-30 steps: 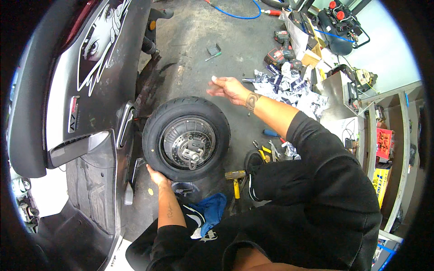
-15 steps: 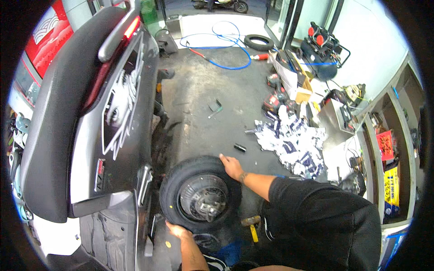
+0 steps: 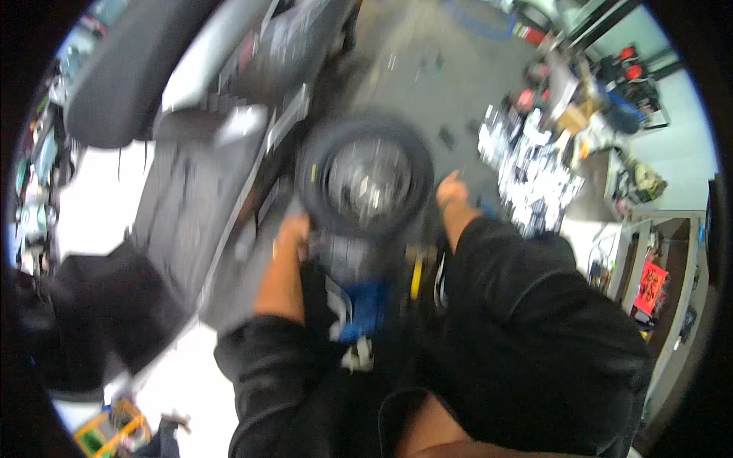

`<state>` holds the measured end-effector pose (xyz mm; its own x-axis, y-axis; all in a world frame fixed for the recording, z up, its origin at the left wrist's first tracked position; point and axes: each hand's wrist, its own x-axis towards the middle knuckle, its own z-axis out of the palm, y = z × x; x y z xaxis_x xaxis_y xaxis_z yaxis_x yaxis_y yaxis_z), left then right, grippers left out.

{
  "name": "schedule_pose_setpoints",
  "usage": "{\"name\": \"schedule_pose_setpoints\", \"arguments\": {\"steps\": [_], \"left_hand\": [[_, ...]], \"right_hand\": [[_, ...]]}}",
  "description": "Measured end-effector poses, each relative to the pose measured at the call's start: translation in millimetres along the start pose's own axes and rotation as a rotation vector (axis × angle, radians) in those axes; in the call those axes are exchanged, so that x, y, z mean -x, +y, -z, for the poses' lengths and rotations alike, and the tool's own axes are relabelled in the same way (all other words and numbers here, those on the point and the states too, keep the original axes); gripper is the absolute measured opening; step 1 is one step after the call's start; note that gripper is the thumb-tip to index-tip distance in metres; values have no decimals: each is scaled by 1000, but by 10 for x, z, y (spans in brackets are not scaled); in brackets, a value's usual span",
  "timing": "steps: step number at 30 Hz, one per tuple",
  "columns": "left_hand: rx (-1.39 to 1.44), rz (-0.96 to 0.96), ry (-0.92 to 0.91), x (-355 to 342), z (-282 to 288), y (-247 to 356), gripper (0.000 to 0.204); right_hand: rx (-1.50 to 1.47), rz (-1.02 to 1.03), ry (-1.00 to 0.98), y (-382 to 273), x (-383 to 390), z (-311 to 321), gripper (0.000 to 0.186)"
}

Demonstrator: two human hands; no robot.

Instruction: The person removes a motorcycle tire from its rim using tire irons and a hammer. They pry the tire bead over the rim edge, rotate the tire, and repeat the process until the tire is fully separated from the rim.

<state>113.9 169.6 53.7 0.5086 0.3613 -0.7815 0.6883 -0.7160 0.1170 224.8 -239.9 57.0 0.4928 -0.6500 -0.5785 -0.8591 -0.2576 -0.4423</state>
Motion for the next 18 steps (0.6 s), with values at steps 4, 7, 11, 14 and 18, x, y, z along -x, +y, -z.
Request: {"name": "schedule_pose_setpoints", "arguments": {"steps": [4, 7, 11, 14, 18], "left_hand": [[-238, -134, -214, 1480, 803, -14, 59], [-158, -662, 330, 2658, 1075, -13, 54], [488, -590, 347, 3432, 1063, -46, 33], [303, -642, 418, 3502, 1130, -311, 44], [211, -573, 387, 3589, 1177, -655, 56]], "right_hand": [[653, 558, -180, 1601, 867, 38, 56], [606, 1356, -498, 2075, 1363, -451, 28], [700, 1601, -762, 1800, 1901, -1408, 34], [1037, 1361, -946, 1828, 2056, -1682, 42], [1297, 1186, -1078, 2445, 1848, -1161, 105]]}}
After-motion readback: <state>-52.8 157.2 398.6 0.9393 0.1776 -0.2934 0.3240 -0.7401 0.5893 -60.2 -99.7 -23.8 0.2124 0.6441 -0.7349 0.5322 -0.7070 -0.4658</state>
